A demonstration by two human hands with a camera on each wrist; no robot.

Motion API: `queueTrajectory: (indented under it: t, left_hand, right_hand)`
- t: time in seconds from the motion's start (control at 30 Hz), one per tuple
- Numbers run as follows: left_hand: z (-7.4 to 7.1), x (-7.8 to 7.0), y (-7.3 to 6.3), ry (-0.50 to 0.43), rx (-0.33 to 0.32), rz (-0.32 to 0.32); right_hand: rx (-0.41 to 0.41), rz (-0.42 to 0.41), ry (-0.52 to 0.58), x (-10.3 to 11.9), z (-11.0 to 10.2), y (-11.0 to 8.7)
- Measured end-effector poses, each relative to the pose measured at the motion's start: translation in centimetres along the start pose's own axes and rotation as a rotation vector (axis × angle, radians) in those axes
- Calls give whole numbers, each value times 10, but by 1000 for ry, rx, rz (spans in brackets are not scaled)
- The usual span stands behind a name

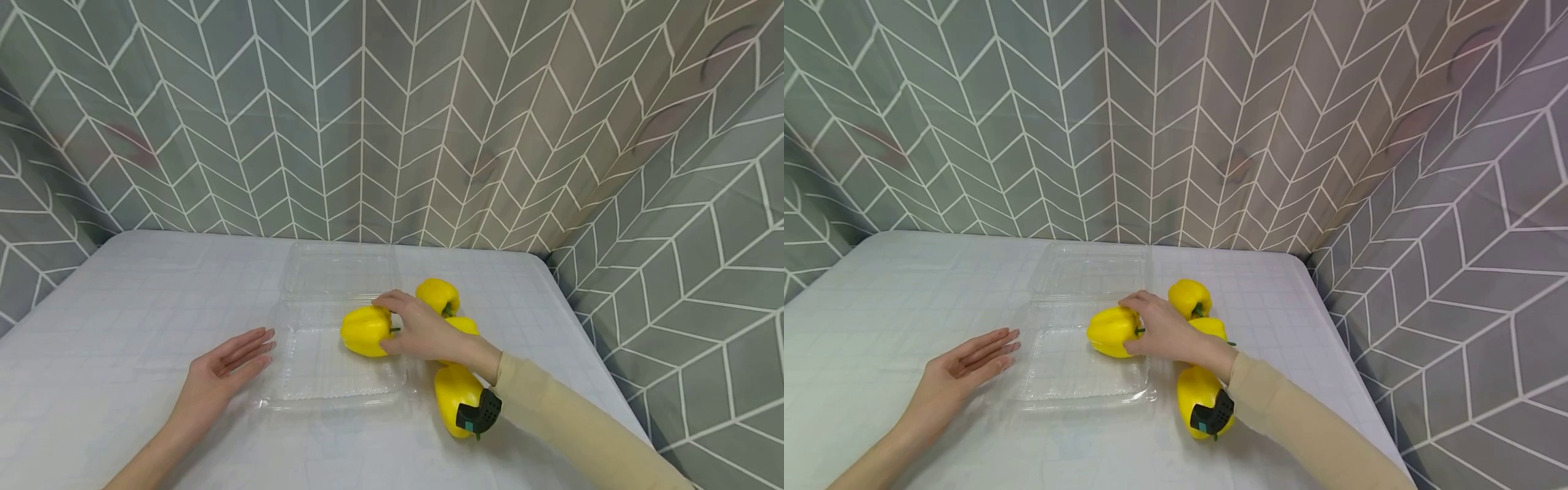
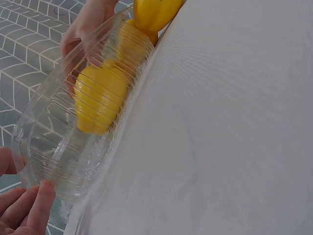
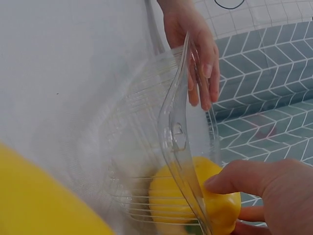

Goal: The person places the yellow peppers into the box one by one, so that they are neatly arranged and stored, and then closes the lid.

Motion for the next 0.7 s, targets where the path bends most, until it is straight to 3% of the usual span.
queueTrajectory:
  t: [0.7]
  left_hand:
    - [0, 1, 0, -12, -1, 12]
  right_hand:
    - [5, 7, 71, 1, -5, -4]
Point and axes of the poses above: each hand's wrist, its own y-axis towards the middle knuckle, its own z-axis out of the palm, x = y × z, the point moved 2 cm from there along y, towards the middle knuckle, and after that the axes turned 8 degrees about -y, right-handed, at the moved point
